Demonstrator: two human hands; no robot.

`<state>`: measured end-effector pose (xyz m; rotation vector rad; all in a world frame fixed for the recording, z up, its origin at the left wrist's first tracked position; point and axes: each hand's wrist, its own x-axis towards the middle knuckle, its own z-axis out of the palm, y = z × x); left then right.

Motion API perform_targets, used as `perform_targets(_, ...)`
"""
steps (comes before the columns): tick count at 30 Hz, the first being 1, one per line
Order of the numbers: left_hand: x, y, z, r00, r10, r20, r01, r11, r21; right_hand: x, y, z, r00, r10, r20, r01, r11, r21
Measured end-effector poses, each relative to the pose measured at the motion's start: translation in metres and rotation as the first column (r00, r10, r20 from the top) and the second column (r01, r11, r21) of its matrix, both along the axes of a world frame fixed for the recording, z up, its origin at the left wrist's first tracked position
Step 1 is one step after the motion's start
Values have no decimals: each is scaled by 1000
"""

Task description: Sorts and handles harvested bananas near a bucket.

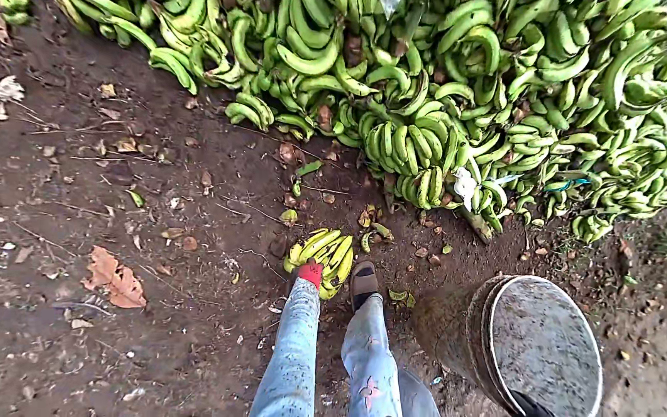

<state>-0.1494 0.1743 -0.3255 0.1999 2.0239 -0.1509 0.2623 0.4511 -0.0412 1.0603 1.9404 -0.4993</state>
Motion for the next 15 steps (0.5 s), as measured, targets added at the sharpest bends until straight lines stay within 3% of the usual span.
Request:
perform_targets(5, 6, -18, 30, 981, -92, 171, 79, 993, 84, -78, 12, 6, 985, 150, -90, -156, 986, -61)
perform_targets(7, -5, -28, 56, 983, -77, 165, 48, 983, 176, -114, 18, 7, 959, 243, -147, -252, 967, -48)
perform_targets(9, -36, -53, 97, 986, -68, 154, 42, 985, 168, -148, 14, 2, 924, 332, -189, -347, 936, -53)
perform_targets(12, -91, -117, 121, 993, -27, -116, 35, 997, 67, -208, 6, -5, 873, 435, -221, -466, 877, -116)
perform_targets(15, -133, -144, 156, 949, 104, -297, -98, 995, 35, -270, -1, -21, 784, 502, -365, -577, 806, -129)
